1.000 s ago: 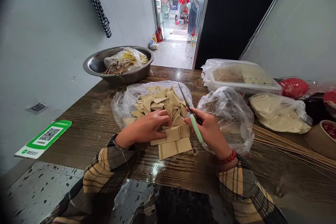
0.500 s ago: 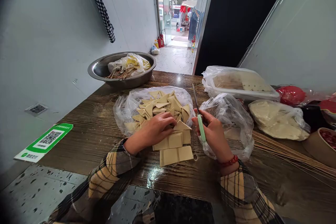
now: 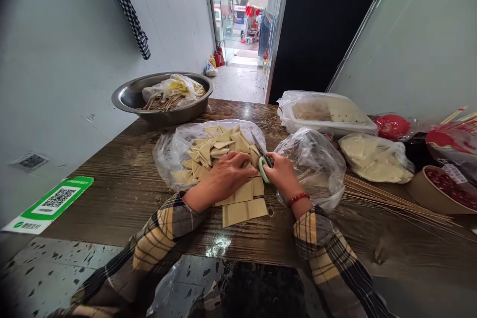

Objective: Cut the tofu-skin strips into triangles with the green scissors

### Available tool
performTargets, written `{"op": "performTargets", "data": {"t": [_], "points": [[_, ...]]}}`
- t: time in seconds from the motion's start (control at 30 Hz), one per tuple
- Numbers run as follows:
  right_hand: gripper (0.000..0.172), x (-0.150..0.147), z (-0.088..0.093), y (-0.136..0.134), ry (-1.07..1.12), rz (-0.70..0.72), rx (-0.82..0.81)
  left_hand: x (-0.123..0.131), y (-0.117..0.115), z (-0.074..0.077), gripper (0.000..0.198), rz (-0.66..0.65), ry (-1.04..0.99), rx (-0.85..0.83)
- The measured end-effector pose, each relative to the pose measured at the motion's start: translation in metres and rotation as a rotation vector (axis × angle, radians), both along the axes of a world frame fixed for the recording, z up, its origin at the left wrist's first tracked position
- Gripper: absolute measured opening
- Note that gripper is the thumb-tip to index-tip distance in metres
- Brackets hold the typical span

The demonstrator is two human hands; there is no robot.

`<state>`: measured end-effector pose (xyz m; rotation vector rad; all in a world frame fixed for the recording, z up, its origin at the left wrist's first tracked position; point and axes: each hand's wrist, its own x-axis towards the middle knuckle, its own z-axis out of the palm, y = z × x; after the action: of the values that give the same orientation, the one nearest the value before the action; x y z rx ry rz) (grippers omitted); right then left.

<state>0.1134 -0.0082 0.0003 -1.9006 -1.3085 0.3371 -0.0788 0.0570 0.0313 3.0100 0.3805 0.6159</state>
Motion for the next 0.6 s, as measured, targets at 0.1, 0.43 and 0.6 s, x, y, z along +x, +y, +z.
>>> {"op": "performTargets", "data": {"t": [0.1,0.43,0.6], "points": [[0.035,-0.004,-0.006,0.007,0.093,-0.016,0.042,0.003,0.0,-0.001,0.021,0.042,0.008,0.005],[0.045,-0.013,0.004,-0.004,0.577,-0.033,0.238,0.001,0.011,-0.004,0.025,0.159,-0.18,-0.09],[0.035,-0.016,0.024,-0.015,0.932,-0.014,0.354,-0.001,0.017,-0.003,0.022,0.174,-0.216,-0.066]]}}
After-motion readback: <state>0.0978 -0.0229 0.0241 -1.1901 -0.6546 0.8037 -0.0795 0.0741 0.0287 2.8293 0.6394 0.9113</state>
